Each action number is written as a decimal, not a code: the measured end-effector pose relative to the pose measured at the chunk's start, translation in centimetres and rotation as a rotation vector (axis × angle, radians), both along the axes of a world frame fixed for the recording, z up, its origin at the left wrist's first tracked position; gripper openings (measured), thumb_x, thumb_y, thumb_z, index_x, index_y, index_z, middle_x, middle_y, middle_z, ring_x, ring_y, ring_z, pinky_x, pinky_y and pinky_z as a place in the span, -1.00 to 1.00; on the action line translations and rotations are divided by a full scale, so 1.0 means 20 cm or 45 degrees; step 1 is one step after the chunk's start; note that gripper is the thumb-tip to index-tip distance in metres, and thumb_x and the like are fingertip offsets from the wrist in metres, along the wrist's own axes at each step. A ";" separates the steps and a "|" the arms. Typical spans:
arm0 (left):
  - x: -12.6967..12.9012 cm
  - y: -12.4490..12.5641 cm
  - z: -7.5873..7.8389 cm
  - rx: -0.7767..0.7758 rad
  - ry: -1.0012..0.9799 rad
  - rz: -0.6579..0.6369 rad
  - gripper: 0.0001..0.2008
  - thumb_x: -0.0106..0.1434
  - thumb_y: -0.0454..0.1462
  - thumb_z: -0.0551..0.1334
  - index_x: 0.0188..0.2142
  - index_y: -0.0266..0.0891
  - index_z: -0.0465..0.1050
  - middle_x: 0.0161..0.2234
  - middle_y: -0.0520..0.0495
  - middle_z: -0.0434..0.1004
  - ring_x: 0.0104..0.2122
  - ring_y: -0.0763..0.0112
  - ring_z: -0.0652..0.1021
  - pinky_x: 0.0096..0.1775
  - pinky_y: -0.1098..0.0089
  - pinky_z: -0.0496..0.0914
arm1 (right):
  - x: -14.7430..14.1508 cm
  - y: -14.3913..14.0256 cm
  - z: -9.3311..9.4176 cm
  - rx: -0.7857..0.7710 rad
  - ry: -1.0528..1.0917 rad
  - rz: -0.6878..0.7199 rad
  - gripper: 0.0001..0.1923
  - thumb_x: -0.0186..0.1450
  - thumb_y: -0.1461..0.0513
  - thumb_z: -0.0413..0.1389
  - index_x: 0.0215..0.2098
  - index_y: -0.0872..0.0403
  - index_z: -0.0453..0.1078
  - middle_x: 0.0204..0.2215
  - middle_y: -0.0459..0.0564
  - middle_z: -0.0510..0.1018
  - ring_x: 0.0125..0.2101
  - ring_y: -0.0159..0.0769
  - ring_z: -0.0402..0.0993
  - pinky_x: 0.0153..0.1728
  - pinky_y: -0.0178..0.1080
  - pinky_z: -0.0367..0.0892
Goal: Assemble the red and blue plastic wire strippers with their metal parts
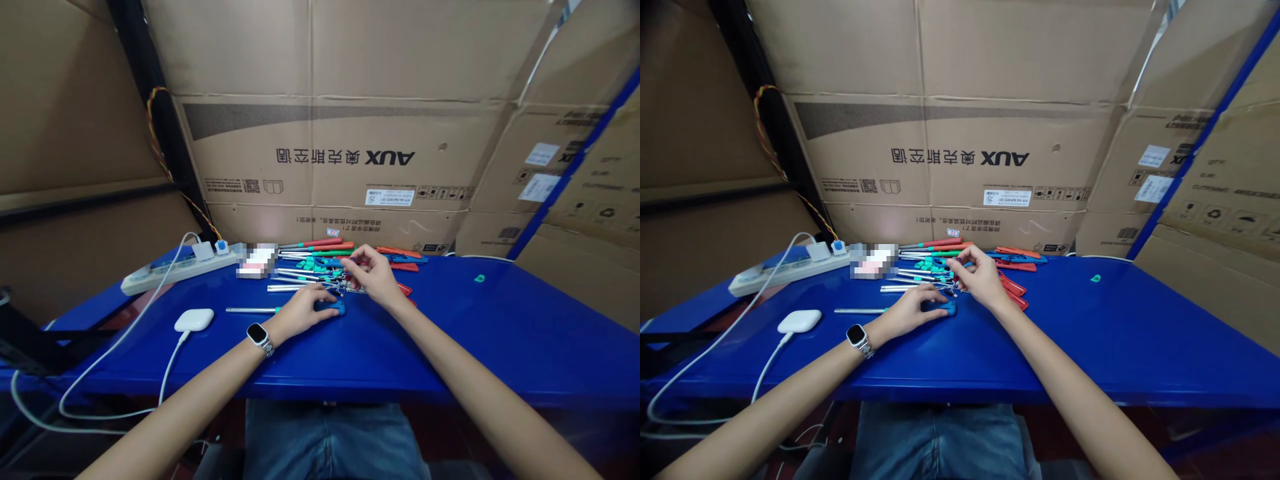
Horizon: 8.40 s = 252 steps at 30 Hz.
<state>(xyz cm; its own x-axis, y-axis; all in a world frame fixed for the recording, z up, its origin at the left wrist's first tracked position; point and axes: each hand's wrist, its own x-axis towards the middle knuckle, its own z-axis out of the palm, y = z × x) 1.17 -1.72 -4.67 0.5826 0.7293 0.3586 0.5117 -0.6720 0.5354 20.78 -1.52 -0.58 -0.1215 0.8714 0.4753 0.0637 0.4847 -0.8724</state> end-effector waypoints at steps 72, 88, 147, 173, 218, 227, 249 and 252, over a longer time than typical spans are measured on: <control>-0.05 0.51 0.09 0.067 0.618 0.464 -0.62 0.42 -0.25 -0.10 0.07 -0.33 0.34 0.14 -0.31 0.40 0.10 0.12 0.47 0.09 0.22 0.33 | 0.13 0.51 -0.07 0.585 -1.678 -0.449 -0.79 0.38 0.15 0.05 -0.16 0.08 0.47 -0.14 0.11 0.47 -0.07 -0.08 0.31 -0.12 -0.13 0.09; 0.08 0.50 0.13 0.381 0.624 0.124 -0.59 0.25 -0.44 0.01 0.00 -0.27 0.48 -0.05 -0.22 0.48 -0.04 0.16 0.49 0.04 0.22 0.36 | 0.11 0.53 -0.04 0.433 -1.775 -0.542 -0.80 0.36 0.22 0.06 -0.11 0.09 0.46 -0.10 0.12 0.54 -0.08 -0.10 0.39 -0.12 -0.15 0.20; 0.61 0.45 0.17 0.344 0.594 -0.002 -0.75 0.31 -0.33 0.09 -0.10 -0.22 0.49 -0.05 -0.17 0.51 -0.05 0.14 0.48 -0.03 0.21 0.38 | 0.59 0.15 -0.17 -0.234 -1.294 -0.601 -0.76 0.18 0.13 0.22 -0.20 0.05 0.47 -0.27 -0.01 0.60 -0.32 -0.26 0.51 -0.33 -0.29 0.31; 0.34 0.32 0.20 0.307 0.248 -0.147 -0.64 0.35 -0.11 0.19 0.08 -0.17 0.37 0.01 -0.14 0.46 -0.06 0.21 0.52 -0.06 0.27 0.41 | 0.55 0.01 -0.17 0.124 -0.935 -0.495 -0.42 0.17 0.14 0.24 0.13 0.07 0.25 0.01 0.12 0.47 -0.04 -0.15 0.44 -0.04 -0.11 0.35; -0.34 0.03 0.17 0.452 0.154 0.327 -0.68 0.37 -0.07 0.12 -0.04 -0.22 0.37 -0.10 -0.15 0.48 -0.11 0.17 0.50 -0.05 0.17 0.39 | 0.02 -0.07 -0.16 0.174 -1.126 0.018 -0.13 0.19 0.13 0.24 0.36 -0.07 -0.07 -0.21 -0.03 0.54 -0.12 -0.12 0.39 0.00 0.02 0.16; -0.33 -0.09 0.12 0.376 0.193 0.369 -0.72 0.34 -0.08 0.12 -0.07 -0.19 0.37 -0.11 -0.10 0.53 -0.13 0.19 0.52 -0.05 0.17 0.36 | 0.22 0.09 -0.04 0.074 -0.648 0.021 -0.35 0.16 0.15 0.23 0.18 0.02 0.17 -0.28 -0.04 0.51 -0.26 -0.25 0.49 -0.15 -0.14 0.39; -0.33 0.30 0.20 0.410 0.451 0.241 -0.82 0.29 -0.34 0.10 -0.19 -0.24 0.47 -0.19 -0.19 0.48 -0.14 0.11 0.48 -0.09 0.13 0.37 | -0.08 0.59 -0.07 0.343 -1.326 -0.410 -0.69 0.17 0.20 0.20 -0.10 0.02 0.43 -0.04 0.11 0.47 -0.01 0.02 0.26 -0.03 0.04 0.13; -0.32 0.38 0.20 0.345 0.529 0.181 -0.80 0.25 -0.36 0.14 -0.19 -0.22 0.50 -0.17 -0.19 0.51 -0.13 0.10 0.50 -0.07 0.14 0.37 | -0.05 0.55 -0.08 0.355 -1.272 -0.421 -0.72 0.18 0.20 0.19 -0.12 0.01 0.44 -0.11 0.09 0.45 -0.03 0.00 0.27 -0.04 0.01 0.14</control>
<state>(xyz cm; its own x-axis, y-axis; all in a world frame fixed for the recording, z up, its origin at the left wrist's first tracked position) -5.14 5.83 -0.71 0.6182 0.7244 0.3050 0.7404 -0.6669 0.0834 19.74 9.43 -2.16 -0.3422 0.8088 0.4782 0.8467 0.4861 -0.2164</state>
